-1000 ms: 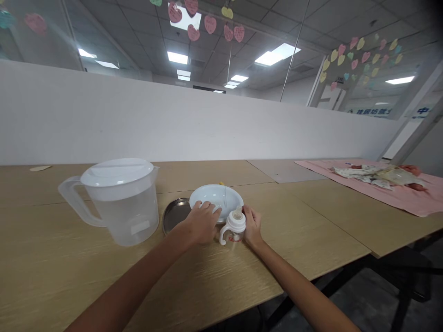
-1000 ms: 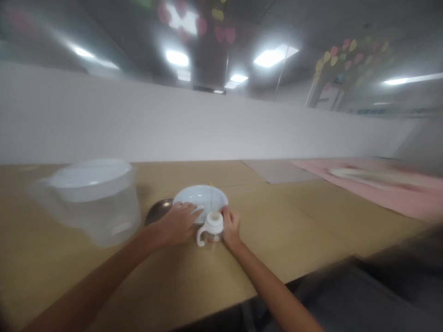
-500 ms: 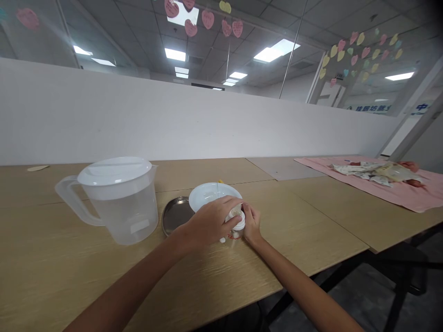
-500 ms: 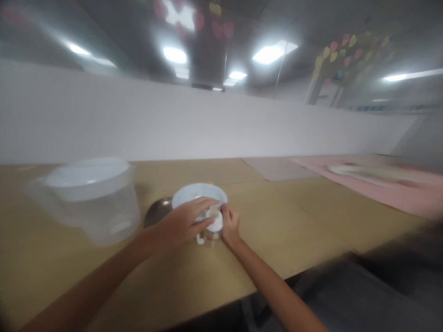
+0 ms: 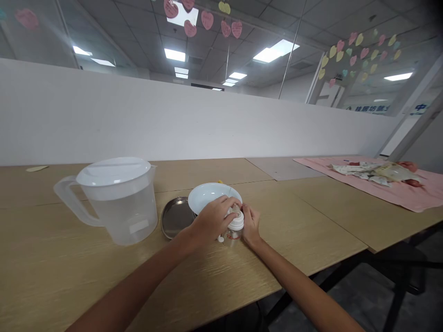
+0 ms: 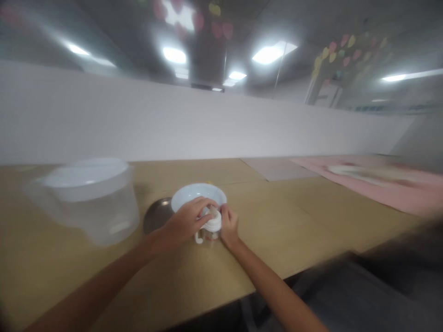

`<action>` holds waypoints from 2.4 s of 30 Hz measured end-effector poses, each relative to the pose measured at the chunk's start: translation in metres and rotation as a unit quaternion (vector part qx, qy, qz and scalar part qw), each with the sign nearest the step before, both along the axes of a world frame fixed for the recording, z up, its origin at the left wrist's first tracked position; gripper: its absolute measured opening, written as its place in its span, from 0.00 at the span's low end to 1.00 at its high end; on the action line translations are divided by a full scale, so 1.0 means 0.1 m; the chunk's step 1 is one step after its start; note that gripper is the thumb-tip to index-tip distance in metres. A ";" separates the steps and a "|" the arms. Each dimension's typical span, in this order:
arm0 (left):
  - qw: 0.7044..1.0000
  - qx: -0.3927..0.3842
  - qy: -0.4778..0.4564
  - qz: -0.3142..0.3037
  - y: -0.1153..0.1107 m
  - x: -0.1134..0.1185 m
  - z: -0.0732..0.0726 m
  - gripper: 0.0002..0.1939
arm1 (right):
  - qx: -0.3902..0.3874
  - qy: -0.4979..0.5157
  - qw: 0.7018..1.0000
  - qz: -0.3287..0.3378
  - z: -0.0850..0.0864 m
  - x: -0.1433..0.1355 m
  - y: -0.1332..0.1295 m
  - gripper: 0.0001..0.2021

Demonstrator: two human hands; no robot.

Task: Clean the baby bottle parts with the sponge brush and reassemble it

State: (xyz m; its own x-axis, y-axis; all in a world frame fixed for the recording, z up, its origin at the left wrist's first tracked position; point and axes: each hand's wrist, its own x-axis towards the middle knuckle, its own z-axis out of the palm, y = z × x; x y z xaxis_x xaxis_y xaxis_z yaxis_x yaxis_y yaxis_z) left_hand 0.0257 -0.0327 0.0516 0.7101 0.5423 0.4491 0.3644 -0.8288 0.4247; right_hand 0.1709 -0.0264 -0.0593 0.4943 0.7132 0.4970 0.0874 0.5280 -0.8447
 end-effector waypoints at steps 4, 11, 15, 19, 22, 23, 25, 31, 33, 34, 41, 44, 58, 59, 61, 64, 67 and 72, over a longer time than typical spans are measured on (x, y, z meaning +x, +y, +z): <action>0.994 -0.057 -0.057 0.068 0.02 0.08 -0.12 0.09 | 0.008 -0.001 1.000 0.005 -0.06 -0.03 0.02 0.20; 0.993 -0.052 -0.014 0.104 -0.02 0.09 -0.09 0.12 | 0.015 -0.015 1.000 0.012 -0.10 -0.04 0.03 0.21; 0.996 -0.026 -0.009 0.085 -0.03 0.03 -0.02 0.08 | 0.015 -0.017 1.000 0.012 -0.08 -0.05 0.02 0.20; 0.998 -0.039 -0.018 0.046 -0.04 -0.02 0.06 0.09 | 0.023 -0.033 0.999 0.003 -0.06 -0.06 0.00 0.20; 0.997 -0.046 -0.019 0.054 -0.05 -0.04 0.11 0.09 | 0.020 -0.038 0.999 -0.006 -0.05 -0.06 0.00 0.20; 0.997 -0.048 -0.016 0.062 -0.05 -0.04 0.12 0.09 | 0.018 -0.038 0.999 -0.007 -0.06 -0.06 0.00 0.20; 0.995 -0.056 -0.008 0.077 -0.05 -0.04 0.12 0.08 | 0.015 -0.036 0.999 -0.008 -0.06 -0.06 0.00 0.20; 0.991 -0.062 -0.035 0.111 -0.04 -0.05 0.14 0.11 | 0.022 -0.041 0.999 -0.002 -0.09 -0.05 0.03 0.20; 0.991 -0.059 -0.047 0.113 -0.04 -0.06 0.16 0.11 | 0.014 -0.043 0.999 -0.005 -0.11 -0.04 0.04 0.21; 0.991 -0.058 -0.053 0.112 -0.04 -0.07 0.17 0.12 | 0.010 -0.044 0.999 -0.006 -0.12 -0.04 0.05 0.21; 0.980 0.005 -0.163 0.110 -0.02 -0.13 0.23 0.11 | 0.013 -0.046 0.999 -0.003 -0.12 -0.04 0.04 0.21; 0.969 0.028 -0.222 0.102 0.01 -0.17 0.27 0.13 | 0.013 -0.049 0.999 -0.002 -0.11 -0.04 0.04 0.22; 0.955 0.044 -0.272 0.110 0.18 -0.28 0.31 0.12 | 0.009 -0.049 0.999 0.006 -0.16 -0.01 0.07 0.23; 0.956 0.043 -0.268 0.111 0.19 -0.28 0.31 0.12 | 0.009 -0.048 0.999 0.006 -0.16 -0.01 0.07 0.22; 0.958 0.037 -0.262 0.112 0.20 -0.27 0.30 0.12 | 0.007 -0.047 0.999 0.006 -0.17 -0.01 0.07 0.22; 0.959 0.026 -0.256 0.115 0.21 -0.27 0.28 0.13 | 0.004 -0.047 0.999 0.008 -0.18 0.00 0.08 0.22; 0.960 0.018 -0.253 0.118 0.22 -0.26 0.27 0.13 | 0.005 -0.049 0.999 0.011 -0.19 0.01 0.09 0.22; 0.962 0.015 -0.246 0.117 0.23 -0.26 0.25 0.14 | 0.002 -0.058 0.998 0.004 -0.19 0.01 0.08 0.22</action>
State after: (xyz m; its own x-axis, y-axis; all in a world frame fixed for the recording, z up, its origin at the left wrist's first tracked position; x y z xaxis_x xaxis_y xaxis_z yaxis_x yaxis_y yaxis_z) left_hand 0.0002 -0.0094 0.0767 0.2682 0.6431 0.7173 0.3031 -0.7631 0.5708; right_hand 0.1720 -0.0183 -0.0782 0.4273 0.7150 0.5533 0.1801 0.5324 -0.8271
